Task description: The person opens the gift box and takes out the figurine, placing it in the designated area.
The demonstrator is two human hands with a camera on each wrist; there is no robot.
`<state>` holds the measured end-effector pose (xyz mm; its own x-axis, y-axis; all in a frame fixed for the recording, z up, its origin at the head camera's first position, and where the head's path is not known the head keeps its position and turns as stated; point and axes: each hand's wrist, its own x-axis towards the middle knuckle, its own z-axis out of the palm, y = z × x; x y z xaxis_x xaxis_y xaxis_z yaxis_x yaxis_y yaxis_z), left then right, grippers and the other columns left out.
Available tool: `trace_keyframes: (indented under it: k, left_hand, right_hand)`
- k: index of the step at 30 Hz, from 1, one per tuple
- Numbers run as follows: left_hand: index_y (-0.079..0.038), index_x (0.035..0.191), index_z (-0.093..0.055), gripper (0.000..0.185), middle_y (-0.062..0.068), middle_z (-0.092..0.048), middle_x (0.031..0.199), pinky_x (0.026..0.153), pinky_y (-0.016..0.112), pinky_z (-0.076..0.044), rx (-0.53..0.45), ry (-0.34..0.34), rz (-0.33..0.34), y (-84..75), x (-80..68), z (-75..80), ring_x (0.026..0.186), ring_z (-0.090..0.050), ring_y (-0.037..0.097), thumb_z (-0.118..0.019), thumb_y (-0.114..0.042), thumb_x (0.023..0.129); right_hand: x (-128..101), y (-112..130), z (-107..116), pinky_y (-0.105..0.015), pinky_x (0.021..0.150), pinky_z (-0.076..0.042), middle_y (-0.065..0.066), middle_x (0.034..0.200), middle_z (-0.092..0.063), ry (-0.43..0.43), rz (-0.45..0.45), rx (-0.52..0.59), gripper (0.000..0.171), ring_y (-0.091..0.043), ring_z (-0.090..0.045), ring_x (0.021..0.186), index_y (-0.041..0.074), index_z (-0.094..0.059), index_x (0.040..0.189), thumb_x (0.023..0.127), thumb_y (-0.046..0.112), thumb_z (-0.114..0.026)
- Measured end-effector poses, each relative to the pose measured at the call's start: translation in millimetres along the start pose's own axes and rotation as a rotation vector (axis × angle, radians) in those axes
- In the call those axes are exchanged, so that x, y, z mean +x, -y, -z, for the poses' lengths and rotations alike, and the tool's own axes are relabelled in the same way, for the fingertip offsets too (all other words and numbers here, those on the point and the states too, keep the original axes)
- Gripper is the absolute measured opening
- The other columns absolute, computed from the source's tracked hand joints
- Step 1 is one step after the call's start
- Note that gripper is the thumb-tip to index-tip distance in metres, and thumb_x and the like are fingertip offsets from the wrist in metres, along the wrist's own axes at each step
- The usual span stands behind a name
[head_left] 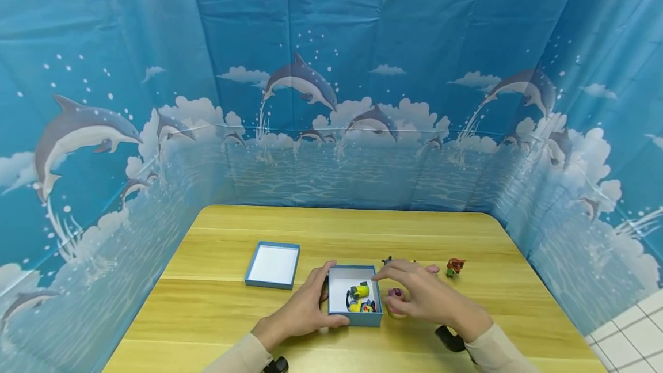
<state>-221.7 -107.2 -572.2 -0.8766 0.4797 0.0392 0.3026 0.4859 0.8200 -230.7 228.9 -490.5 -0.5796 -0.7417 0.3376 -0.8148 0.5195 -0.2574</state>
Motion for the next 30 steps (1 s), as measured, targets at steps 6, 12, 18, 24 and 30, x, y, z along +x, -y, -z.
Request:
trace_keyframes:
  k: [6, 12, 18, 24, 30]
  left_hand:
    - [-0.021, 0.188, -0.016, 0.126, 0.016, -0.04, 0.18, 0.122, 0.034, -0.058, -0.006, 0.001, -0.007, -1.3, -0.3, 0.8, 0.144, -0.066, 0.02, -0.094, -0.059, 0.097]
    - [-0.021, 0.189, -0.016, 0.128, 0.017, -0.04, 0.181, 0.123, 0.036, -0.058, 0.04, -0.007, -0.006, -2.8, -0.4, 1.6, 0.145, -0.066, 0.021, -0.094, -0.063, 0.096]
    - [-0.022, 0.188, -0.016, 0.127, 0.017, -0.038, 0.184, 0.124, 0.041, -0.057, 0.072, -0.008, -0.002, -3.1, -1.1, 1.7, 0.146, -0.063, 0.022, -0.091, -0.068, 0.096]
    - [-0.024, 0.189, -0.015, 0.127, 0.017, -0.037, 0.185, 0.123, 0.042, -0.057, 0.072, -0.005, 0.013, -3.1, -1.9, 1.1, 0.147, -0.062, 0.023, -0.092, -0.066, 0.097]
    - [-0.025, 0.189, -0.015, 0.126, 0.016, -0.037, 0.185, 0.123, 0.043, -0.057, 0.064, -0.005, 0.019, -3.2, -1.7, 0.8, 0.147, -0.061, 0.022, -0.092, -0.066, 0.097]
  right_hand:
    - [8, 4, -2, -0.041, 0.098, -0.067, 0.002, 0.137, -0.078, 0.056, 0.012, 0.021, 0.038, -0.009, -0.071, 0.106, 0.02, -0.079, 0.141, 0.104, 0.016, -0.09]
    - [16, 7, -7, -0.039, 0.096, -0.066, 0.003, 0.135, -0.079, 0.118, 0.0, 0.04, 0.036, -0.009, -0.072, 0.107, 0.018, -0.08, 0.14, 0.105, 0.019, -0.09]
    - [26, 12, -7, -0.05, 0.105, -0.067, 0.004, 0.135, -0.081, 0.171, -0.008, 0.016, 0.034, -0.02, -0.077, 0.124, 0.02, -0.081, 0.138, 0.106, 0.025, -0.09]
    - [37, 13, -5, -0.042, 0.101, -0.068, 0.002, 0.133, -0.083, 0.25, -0.03, 0.076, 0.03, -0.022, -0.081, 0.122, 0.018, -0.084, 0.134, 0.106, 0.023, -0.09]
    - [45, 11, -7, -0.031, 0.097, -0.068, 0.001, 0.132, -0.085, 0.319, -0.04, 0.108, 0.031, -0.016, -0.082, 0.116, 0.016, -0.084, 0.134, 0.105, 0.024, -0.092]
